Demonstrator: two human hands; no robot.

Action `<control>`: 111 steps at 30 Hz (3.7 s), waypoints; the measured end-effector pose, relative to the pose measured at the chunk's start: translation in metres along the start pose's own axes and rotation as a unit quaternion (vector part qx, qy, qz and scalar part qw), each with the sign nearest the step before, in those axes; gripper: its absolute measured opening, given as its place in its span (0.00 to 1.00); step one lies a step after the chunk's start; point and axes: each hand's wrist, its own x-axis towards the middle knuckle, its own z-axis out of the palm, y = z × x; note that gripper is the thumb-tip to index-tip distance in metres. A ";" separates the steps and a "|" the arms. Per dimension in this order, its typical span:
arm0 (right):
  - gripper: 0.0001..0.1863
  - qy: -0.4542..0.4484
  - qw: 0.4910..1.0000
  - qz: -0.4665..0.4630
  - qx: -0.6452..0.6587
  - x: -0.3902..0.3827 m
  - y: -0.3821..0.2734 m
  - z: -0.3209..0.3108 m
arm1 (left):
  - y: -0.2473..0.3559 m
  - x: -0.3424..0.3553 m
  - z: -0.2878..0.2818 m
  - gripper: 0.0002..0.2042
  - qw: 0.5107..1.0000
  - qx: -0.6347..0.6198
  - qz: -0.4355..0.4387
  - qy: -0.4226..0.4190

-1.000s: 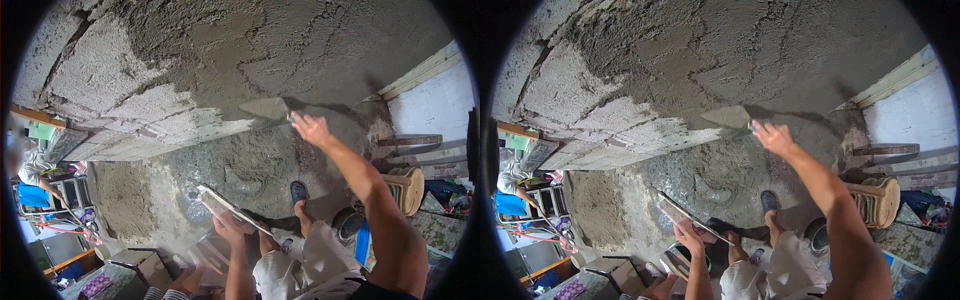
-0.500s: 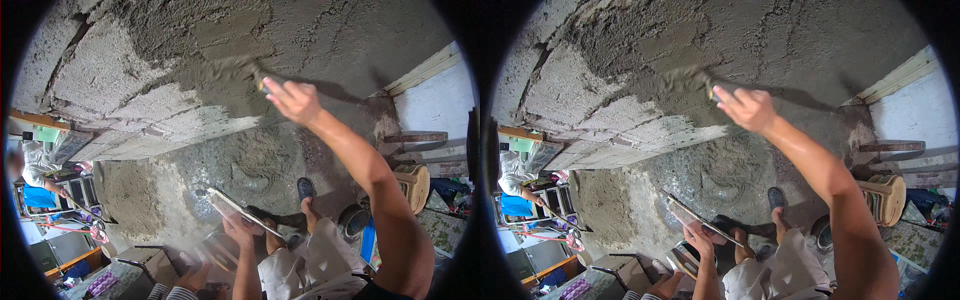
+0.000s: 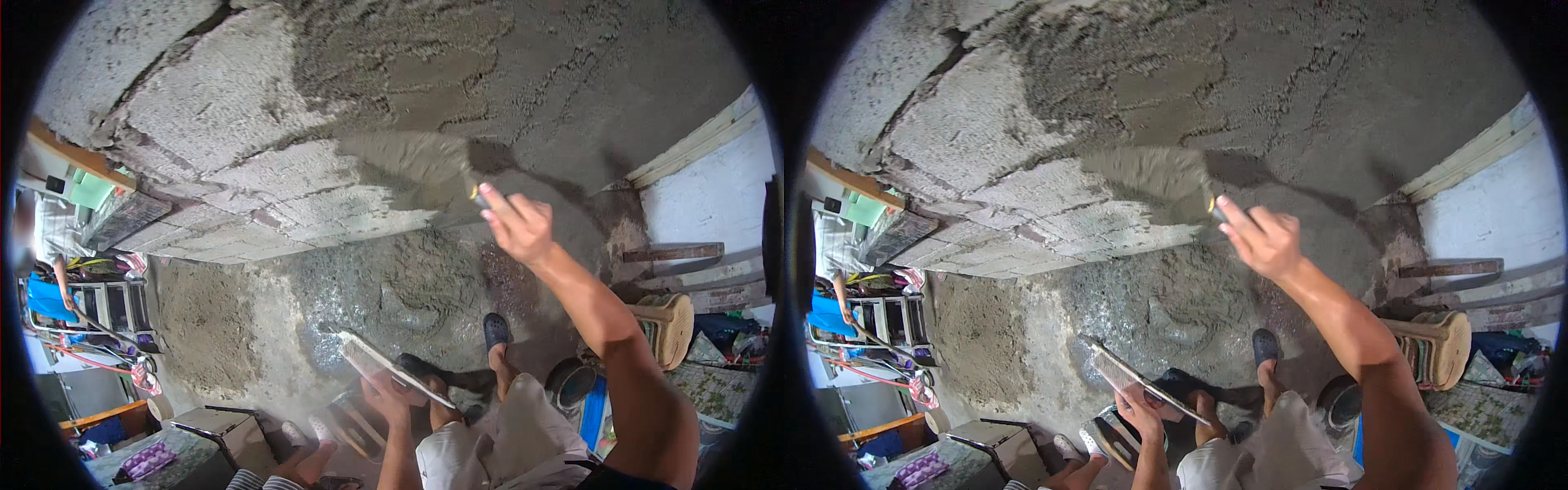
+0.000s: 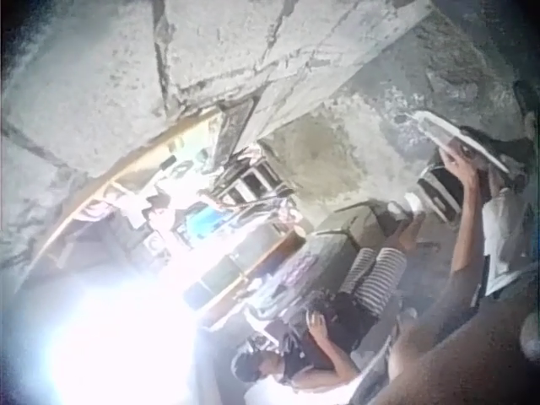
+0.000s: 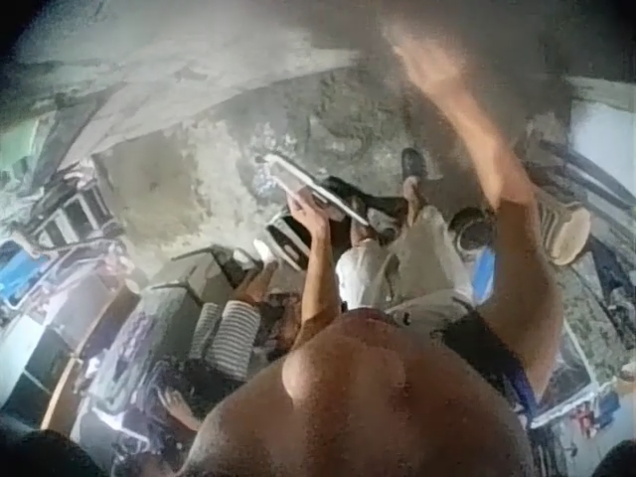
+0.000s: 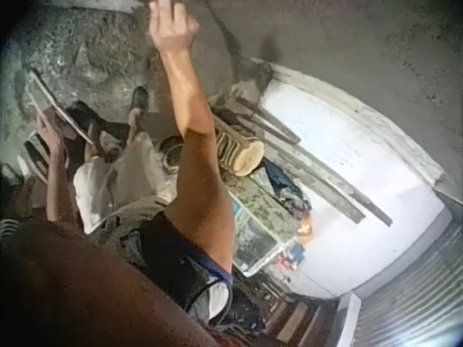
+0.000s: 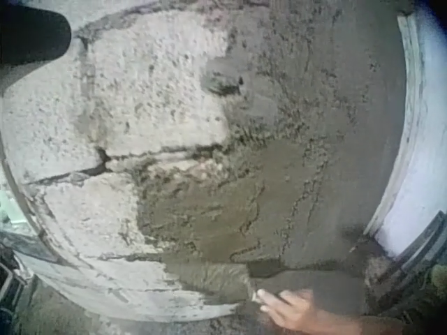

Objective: Applying and smoothing wet cement/plaster onto a brick wall using a trowel and hawk.

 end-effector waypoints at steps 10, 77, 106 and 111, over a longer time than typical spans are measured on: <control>0.24 0.047 0.998 -0.027 -0.038 0.045 -0.011 0.084 | 0.032 0.020 0.009 0.19 0.999 -0.002 0.000 0.035; 0.13 -0.434 0.680 0.591 -0.004 -0.366 0.037 -0.276 | 0.217 0.145 0.386 0.22 0.934 -0.043 0.262 0.240; 0.14 -0.414 0.648 0.640 0.012 -0.410 0.001 -0.250 | 0.107 0.051 0.416 0.17 0.912 -0.230 0.305 0.147; 0.14 -0.387 0.641 0.663 -0.022 -0.435 0.017 -0.259 | 0.176 0.054 0.476 0.16 0.901 -0.062 0.403 0.148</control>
